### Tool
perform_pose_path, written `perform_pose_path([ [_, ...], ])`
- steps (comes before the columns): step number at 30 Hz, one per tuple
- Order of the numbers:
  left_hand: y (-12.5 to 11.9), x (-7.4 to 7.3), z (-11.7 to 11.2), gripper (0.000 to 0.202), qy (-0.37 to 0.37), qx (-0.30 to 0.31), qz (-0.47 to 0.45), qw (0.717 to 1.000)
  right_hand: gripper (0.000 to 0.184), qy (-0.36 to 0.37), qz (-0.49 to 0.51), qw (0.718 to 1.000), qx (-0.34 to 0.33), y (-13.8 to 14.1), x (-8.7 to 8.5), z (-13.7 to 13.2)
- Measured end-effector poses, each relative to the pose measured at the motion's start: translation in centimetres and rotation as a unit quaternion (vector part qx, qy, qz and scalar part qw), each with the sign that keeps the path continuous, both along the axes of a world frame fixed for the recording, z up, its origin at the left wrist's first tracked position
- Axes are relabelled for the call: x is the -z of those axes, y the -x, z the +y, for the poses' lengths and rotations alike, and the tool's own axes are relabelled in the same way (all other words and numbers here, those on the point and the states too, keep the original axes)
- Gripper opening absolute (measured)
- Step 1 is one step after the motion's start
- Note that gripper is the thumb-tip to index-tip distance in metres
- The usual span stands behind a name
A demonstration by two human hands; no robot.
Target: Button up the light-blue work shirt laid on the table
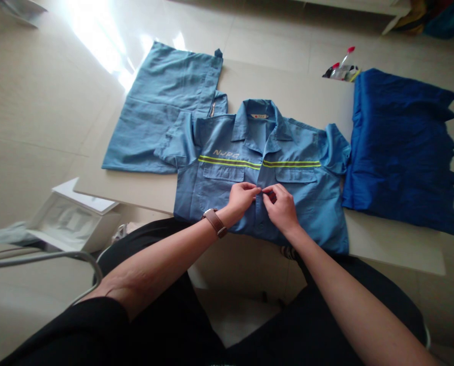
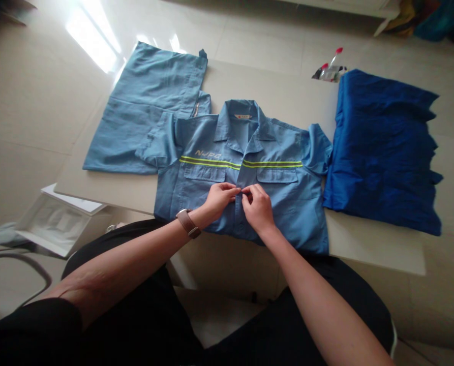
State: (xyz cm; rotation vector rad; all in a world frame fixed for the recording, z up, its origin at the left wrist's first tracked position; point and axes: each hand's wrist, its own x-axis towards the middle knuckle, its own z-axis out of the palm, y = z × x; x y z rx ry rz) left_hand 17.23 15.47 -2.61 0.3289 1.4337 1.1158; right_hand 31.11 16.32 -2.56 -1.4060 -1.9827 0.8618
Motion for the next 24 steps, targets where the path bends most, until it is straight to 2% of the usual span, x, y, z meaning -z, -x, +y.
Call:
perform_pose_path([
  [15,-0.05,0.20,-0.16,0.009,-0.007,0.007,0.009,1.000,0.004,0.006,0.006,1.000,0.018,0.02,0.12,-0.09],
  [24,-0.19,0.24,-0.24,0.012,-0.012,-0.018,-0.011,1.000,0.003,0.014,0.008,0.999,0.029,-0.04,-0.01,-0.07],
])
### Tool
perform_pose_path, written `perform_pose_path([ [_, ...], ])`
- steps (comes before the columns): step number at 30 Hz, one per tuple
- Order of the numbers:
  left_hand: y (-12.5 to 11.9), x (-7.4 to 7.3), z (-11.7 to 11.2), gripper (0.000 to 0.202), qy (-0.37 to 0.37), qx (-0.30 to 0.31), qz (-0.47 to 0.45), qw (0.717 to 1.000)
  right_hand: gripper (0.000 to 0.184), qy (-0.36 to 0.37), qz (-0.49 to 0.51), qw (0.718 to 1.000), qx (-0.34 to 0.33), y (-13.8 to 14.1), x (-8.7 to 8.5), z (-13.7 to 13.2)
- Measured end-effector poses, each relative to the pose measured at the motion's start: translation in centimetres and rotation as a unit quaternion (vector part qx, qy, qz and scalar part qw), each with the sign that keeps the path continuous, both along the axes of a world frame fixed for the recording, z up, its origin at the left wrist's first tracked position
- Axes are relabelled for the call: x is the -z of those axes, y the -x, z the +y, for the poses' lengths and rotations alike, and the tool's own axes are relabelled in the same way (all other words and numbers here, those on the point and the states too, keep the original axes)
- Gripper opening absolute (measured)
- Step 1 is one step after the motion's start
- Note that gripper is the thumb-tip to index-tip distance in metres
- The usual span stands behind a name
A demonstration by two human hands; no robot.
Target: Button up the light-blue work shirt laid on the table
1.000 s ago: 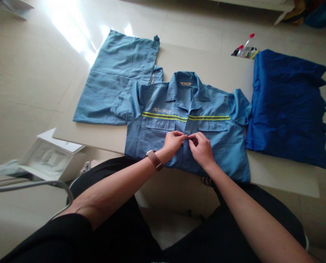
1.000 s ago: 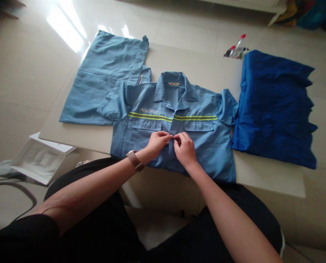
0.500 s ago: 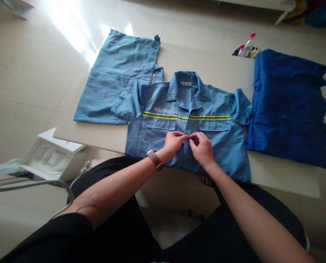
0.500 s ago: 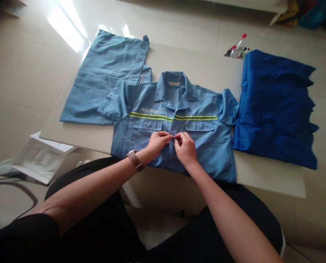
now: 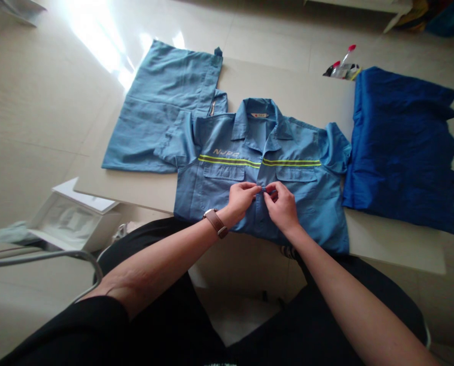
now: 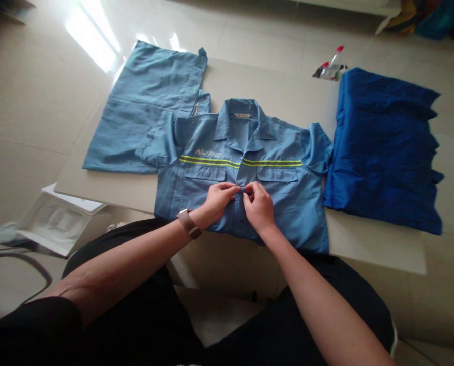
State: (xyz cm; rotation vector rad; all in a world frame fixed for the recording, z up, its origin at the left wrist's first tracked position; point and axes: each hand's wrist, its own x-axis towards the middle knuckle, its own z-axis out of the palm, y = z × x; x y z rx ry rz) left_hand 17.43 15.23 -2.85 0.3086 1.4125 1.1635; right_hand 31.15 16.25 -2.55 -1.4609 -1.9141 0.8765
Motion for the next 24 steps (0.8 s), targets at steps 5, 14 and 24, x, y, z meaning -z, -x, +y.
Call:
perform_pose_path([
  [5,-0.10,-0.05,-0.02,0.009,0.003,-0.015,-0.005,1.000,0.003,0.002,0.002,1.000,0.004,0.00,0.07,-0.01],
  [14,-0.01,-0.24,0.03,0.012,-0.028,-0.004,0.014,0.999,0.008,0.014,0.010,1.000,0.017,0.05,0.11,0.10],
  [24,-0.08,0.12,0.18,0.021,-0.016,-0.004,0.004,1.000,0.003,-0.008,0.000,1.000,-0.015,0.11,0.24,0.16],
])
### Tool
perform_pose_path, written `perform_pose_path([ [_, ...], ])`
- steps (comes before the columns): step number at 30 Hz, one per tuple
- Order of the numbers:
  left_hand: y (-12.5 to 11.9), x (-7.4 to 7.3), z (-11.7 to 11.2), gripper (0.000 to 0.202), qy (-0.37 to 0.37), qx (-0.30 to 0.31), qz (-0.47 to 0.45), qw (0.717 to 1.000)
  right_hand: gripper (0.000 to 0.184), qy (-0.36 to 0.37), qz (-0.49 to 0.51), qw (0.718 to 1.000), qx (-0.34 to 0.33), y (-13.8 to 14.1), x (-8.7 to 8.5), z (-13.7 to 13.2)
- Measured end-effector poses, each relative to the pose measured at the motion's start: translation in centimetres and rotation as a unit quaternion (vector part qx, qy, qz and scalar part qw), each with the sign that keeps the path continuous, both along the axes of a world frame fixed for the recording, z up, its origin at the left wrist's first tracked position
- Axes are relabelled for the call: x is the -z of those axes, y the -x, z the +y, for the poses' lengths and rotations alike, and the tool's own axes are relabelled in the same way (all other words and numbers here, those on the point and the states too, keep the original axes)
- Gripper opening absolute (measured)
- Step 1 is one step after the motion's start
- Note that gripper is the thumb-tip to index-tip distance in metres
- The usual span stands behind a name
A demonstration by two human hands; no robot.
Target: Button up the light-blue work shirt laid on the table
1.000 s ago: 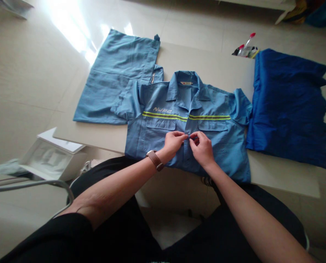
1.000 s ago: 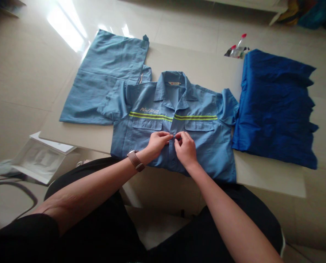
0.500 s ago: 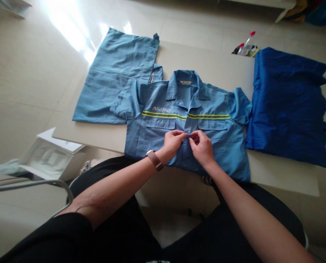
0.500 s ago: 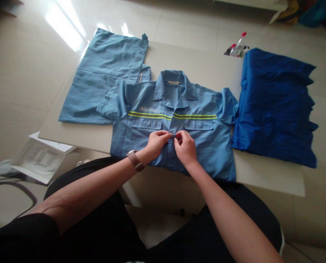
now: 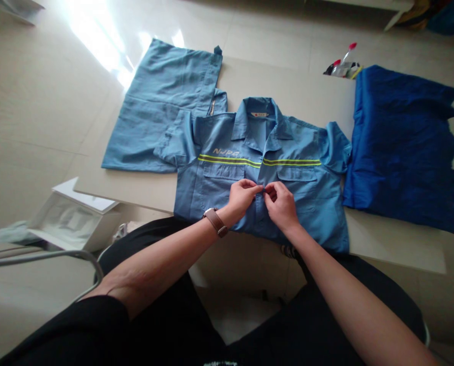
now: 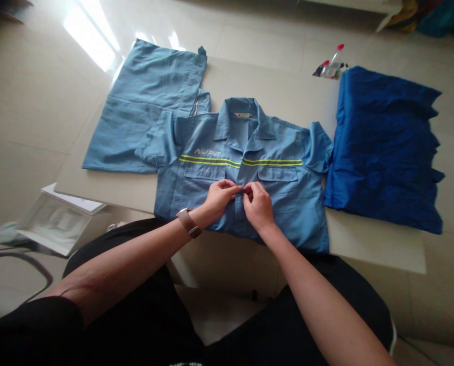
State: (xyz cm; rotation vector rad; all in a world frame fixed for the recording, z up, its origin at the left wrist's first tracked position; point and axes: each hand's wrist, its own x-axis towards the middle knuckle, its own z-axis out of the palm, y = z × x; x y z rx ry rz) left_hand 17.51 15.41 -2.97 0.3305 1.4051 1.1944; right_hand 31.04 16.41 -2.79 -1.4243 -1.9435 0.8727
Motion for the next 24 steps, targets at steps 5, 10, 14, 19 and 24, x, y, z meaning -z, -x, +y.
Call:
perform_pose_path([
  [5,-0.02,0.12,0.19,0.028,0.014,-0.019,-0.029,0.999,0.005,-0.005,-0.007,1.000,-0.008,0.07,-0.29,-0.04],
  [10,-0.13,0.18,0.23,0.031,0.009,-0.039,-0.047,0.998,0.005,-0.005,0.000,1.000,-0.008,0.16,-0.33,-0.13],
  [14,-0.19,0.41,0.22,0.033,0.014,-0.051,-0.058,0.997,0.004,-0.003,0.001,1.000,-0.002,0.21,-0.38,-0.19],
  [19,-0.32,0.64,0.17,0.033,0.013,-0.066,-0.083,0.994,0.005,-0.014,0.004,1.000,0.006,0.19,-0.45,-0.21],
  [24,-0.56,0.29,0.12,0.035,0.015,-0.086,-0.111,0.990,0.005,-0.012,0.009,1.000,0.016,0.20,-0.46,-0.22],
])
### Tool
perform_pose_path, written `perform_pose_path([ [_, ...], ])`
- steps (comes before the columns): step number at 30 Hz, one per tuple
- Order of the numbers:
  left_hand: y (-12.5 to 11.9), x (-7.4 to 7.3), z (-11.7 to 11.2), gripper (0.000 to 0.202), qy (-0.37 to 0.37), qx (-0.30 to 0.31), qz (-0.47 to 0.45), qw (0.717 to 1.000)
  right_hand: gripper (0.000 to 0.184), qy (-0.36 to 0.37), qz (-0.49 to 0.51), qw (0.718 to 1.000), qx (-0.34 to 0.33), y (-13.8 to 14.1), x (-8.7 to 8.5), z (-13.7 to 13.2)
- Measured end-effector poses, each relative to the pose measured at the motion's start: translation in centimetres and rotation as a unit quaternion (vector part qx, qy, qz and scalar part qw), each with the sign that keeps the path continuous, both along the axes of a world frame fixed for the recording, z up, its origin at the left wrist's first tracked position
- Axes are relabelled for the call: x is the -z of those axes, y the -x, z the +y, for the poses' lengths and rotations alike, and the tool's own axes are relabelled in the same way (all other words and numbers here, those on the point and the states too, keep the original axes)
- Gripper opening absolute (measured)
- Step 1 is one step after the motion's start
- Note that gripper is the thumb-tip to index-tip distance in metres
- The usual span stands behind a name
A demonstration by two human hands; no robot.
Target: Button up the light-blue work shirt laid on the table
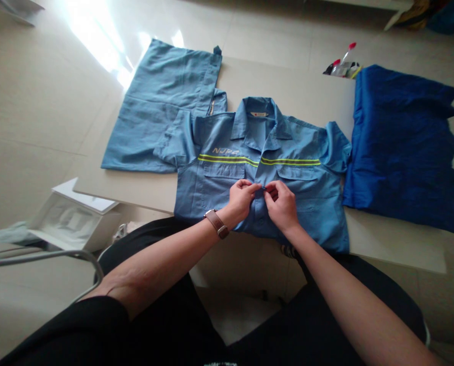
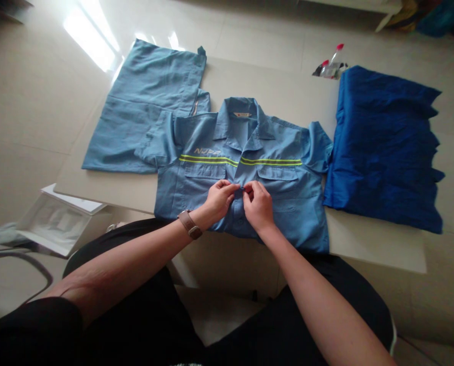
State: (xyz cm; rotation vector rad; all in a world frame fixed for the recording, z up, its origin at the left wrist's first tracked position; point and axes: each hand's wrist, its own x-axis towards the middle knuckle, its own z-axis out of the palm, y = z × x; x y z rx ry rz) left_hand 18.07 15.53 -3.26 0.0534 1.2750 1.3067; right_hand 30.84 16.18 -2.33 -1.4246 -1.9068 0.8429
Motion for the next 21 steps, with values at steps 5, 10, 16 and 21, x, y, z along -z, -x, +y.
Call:
perform_pose_path([
  [5,-0.1,-0.5,0.0,0.040,0.007,-0.007,-0.015,1.000,0.005,-0.011,-0.011,1.000,0.006,0.1,-0.3,-0.1],
  [10,0.0,-0.8,0.0,0.041,0.011,-0.011,-0.023,1.000,0.008,-0.030,-0.031,0.999,0.001,0.0,-0.7,-0.2],
  [16,0.0,-1.2,0.1,0.038,0.019,-0.016,-0.027,0.999,0.012,-0.056,-0.064,0.996,-0.012,-0.1,-1.0,-0.2],
  [21,0.1,-1.4,0.0,0.040,0.011,-0.008,-0.029,0.999,0.013,-0.058,-0.063,0.996,-0.016,-0.2,-0.8,-0.3],
])
